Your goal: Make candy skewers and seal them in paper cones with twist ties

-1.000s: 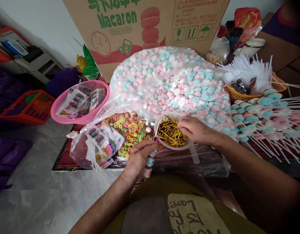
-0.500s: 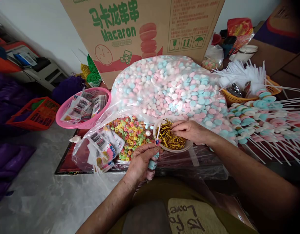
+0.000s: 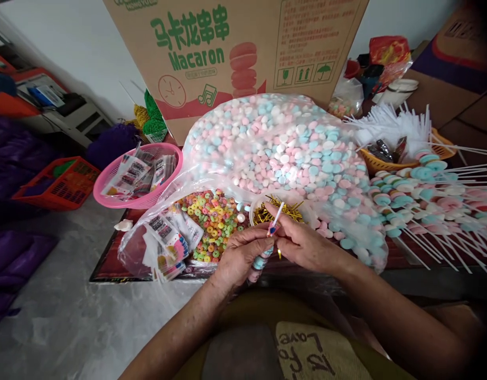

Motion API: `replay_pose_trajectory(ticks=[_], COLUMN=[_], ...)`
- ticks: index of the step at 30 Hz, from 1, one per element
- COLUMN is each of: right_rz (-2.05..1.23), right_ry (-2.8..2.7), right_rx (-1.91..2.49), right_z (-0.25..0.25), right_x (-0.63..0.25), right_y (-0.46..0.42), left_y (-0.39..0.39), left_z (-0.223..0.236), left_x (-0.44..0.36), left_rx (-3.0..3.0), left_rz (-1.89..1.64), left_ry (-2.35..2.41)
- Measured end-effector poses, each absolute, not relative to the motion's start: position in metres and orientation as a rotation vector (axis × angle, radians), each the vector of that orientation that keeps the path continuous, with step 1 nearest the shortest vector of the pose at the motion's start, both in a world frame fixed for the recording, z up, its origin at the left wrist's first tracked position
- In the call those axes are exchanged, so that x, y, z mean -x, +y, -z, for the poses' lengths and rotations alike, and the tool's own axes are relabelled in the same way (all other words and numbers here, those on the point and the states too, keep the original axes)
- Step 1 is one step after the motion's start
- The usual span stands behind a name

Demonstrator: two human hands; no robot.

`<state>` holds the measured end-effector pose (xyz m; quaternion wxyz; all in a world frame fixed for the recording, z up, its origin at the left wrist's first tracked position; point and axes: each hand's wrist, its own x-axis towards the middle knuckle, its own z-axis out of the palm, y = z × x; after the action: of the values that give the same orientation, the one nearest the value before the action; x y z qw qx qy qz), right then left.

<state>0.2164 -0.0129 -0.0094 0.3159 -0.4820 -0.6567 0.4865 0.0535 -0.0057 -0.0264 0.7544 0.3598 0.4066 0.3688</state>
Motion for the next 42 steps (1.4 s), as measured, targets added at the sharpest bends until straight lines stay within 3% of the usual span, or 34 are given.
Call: replay_pose_trajectory(ticks=[6,12,18,24,30,34,39,42], right_rz=[-1.320,-0.938,-0.711,-0.708,-0.495,-0.678,-0.808,-1.061], right_ry=[-1.582,-1.510,-1.871,-1.899,-1.710,-1.820,-2.103,-1.960], right_rx=[1.403,1.380,1.076,1.198,1.332,1.248,0.793,0.932], right_z=[0.011,0.015,0.008,0.018,0.034,0.027,0.002,-0.002], right_x=[-0.211,-0.227,-0.203,-0.198,-0.192,-0.199,-0.213,-0.209], right_y=[-0.013,-0.031,-0.030,-0.027,-0.034,-0.037,-0.032,-0.029], left_y=[-0.008,-0.001,-0.009,-0.013,-0.015,-0.008,0.000,-0.003], left_z=[0.029,0.027,0.021,0.017,0.029,0.035,0.036,0.034], left_x=[-0.048,-0.050,-0.055,-0.043,-0.048,-0.040,-0.033,-0.036], left_rx=[-0.707,-0.611,-0.984,-1.391,-1.044,-0.791,-0.621,-0.576], left_rz=[-0.954,-0.944,-0.846,-0.816,-0.871,-0.665,-0.373,-0.417], left_ry=[0.907,0.996,1.025,0.966,0.966,0.820,0.644,0.616])
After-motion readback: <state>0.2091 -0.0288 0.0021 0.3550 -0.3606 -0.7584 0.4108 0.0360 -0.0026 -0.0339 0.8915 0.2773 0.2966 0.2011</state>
